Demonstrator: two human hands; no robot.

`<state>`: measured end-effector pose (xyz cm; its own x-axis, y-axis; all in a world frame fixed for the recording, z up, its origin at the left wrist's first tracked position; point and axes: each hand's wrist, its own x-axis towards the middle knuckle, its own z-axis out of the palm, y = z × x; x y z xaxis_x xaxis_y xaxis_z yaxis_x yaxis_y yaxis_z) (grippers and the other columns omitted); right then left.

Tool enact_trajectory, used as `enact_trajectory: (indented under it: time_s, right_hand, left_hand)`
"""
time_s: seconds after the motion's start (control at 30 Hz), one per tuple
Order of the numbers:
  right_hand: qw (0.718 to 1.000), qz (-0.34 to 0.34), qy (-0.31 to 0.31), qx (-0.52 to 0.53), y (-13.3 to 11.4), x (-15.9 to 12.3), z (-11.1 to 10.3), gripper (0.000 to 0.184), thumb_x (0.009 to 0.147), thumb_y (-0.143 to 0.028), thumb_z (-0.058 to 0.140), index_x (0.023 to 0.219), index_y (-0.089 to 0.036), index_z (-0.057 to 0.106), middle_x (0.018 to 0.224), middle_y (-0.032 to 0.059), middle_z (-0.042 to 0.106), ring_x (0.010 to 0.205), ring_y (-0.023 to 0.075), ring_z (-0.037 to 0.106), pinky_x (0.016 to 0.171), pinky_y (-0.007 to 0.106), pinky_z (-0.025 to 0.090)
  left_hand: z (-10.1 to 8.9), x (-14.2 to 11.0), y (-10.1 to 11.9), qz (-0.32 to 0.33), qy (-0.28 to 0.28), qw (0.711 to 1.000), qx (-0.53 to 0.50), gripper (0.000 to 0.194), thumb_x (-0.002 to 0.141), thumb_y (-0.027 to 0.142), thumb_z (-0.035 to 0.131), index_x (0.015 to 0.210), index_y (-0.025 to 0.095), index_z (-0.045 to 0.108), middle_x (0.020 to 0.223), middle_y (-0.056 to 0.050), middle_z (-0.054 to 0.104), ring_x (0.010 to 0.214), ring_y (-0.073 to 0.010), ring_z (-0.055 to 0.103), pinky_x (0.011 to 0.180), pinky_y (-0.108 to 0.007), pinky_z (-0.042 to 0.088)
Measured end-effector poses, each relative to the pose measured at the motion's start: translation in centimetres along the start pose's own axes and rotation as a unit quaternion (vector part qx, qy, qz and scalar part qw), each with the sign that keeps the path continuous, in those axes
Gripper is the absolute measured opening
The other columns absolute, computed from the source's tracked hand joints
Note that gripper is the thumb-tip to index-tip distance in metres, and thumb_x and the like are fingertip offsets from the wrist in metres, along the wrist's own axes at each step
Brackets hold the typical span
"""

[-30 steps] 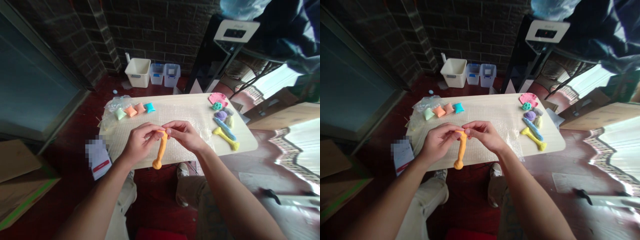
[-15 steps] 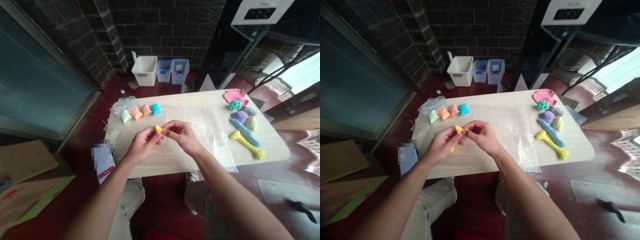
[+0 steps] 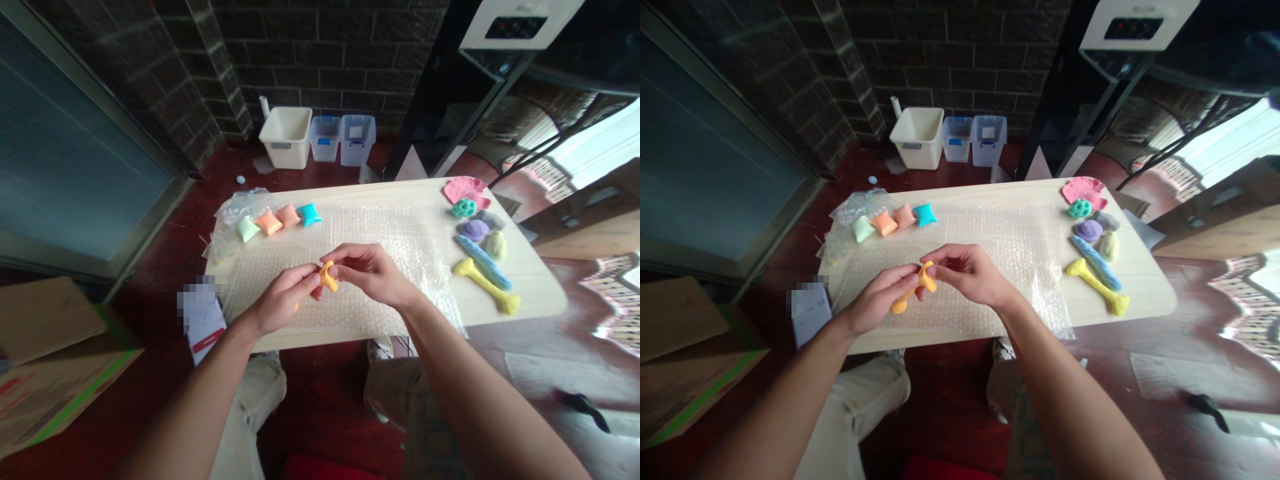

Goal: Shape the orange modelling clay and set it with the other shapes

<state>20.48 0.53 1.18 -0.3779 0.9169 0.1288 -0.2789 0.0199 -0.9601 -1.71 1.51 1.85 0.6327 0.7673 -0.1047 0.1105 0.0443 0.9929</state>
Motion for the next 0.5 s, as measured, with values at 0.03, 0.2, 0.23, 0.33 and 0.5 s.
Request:
enact_trajectory:
  time_s: [0.03,0.2,0.23,0.33,0.5]
  right_hand:
    - [1.0,-0.003,0.009,-0.004,0.0,0.0,0.1,0.022,0.094,-0.034,0.087,0.106,-0.016,0.084,0.089,0.0063,0.082,0.079,0.0172,0.075,0.077,0.034,0.061]
    - [1.0,0.009,0.027,0.011,-0.5,0.2,0.8,0.019,0.095,-0.034,0.086,0.104,-0.017,0.084,0.087,0.0061,0.082,0.078,0.0186,0.077,0.078,0.036,0.061]
    - [0.999,0.01,0.022,0.021,-0.6,0.2,0.9,0.021,0.095,-0.034,0.085,0.11,-0.019,0.083,0.088,0.0054,0.082,0.078,0.0186,0.077,0.077,0.036,0.062]
    - [0.999,0.011,0.0,0.043,-0.9,0.1,1.2,0.035,0.094,-0.035,0.086,0.126,-0.023,0.079,0.098,0.0056,0.083,0.078,0.0197,0.078,0.076,0.038,0.065]
    - [0.999,0.008,0.033,-0.002,-0.2,0.2,1.1,0.027,0.093,-0.04,0.086,0.108,-0.018,0.081,0.092,0.0072,0.08,0.079,0.0203,0.075,0.075,0.038,0.062]
  left_hand:
    - [0.0,0.0,-0.2,-0.003,0.008,1.0,-0.003,0.042,0.108,0.051,0.055,0.085,0.018,0.067,0.085,-0.004,0.063,0.084,-0.0204,0.057,0.082,-0.035,0.046]
    - [0.2,0.3,-0.8,-0.025,0.019,0.995,-0.092,0.041,0.103,0.056,0.064,0.089,0.018,0.069,0.081,-0.004,0.06,0.079,-0.0194,0.057,0.079,-0.035,0.047]
    - [0.4,0.3,-0.7,-0.035,0.021,0.99,-0.135,0.04,0.102,0.056,0.065,0.09,0.018,0.07,0.078,-0.003,0.058,0.076,-0.0191,0.055,0.077,-0.035,0.048]
    - [1.0,0.4,-0.1,-0.064,0.03,0.963,-0.261,0.04,0.098,0.058,0.066,0.088,0.019,0.066,0.07,0.0,0.049,0.068,-0.0185,0.051,0.074,-0.037,0.052]
    - [1.7,0.7,0.3,-0.1,0.047,0.949,-0.296,0.048,0.097,0.066,0.06,0.088,0.019,0.063,0.076,-0.002,0.054,0.062,-0.0154,0.049,0.062,-0.033,0.051]
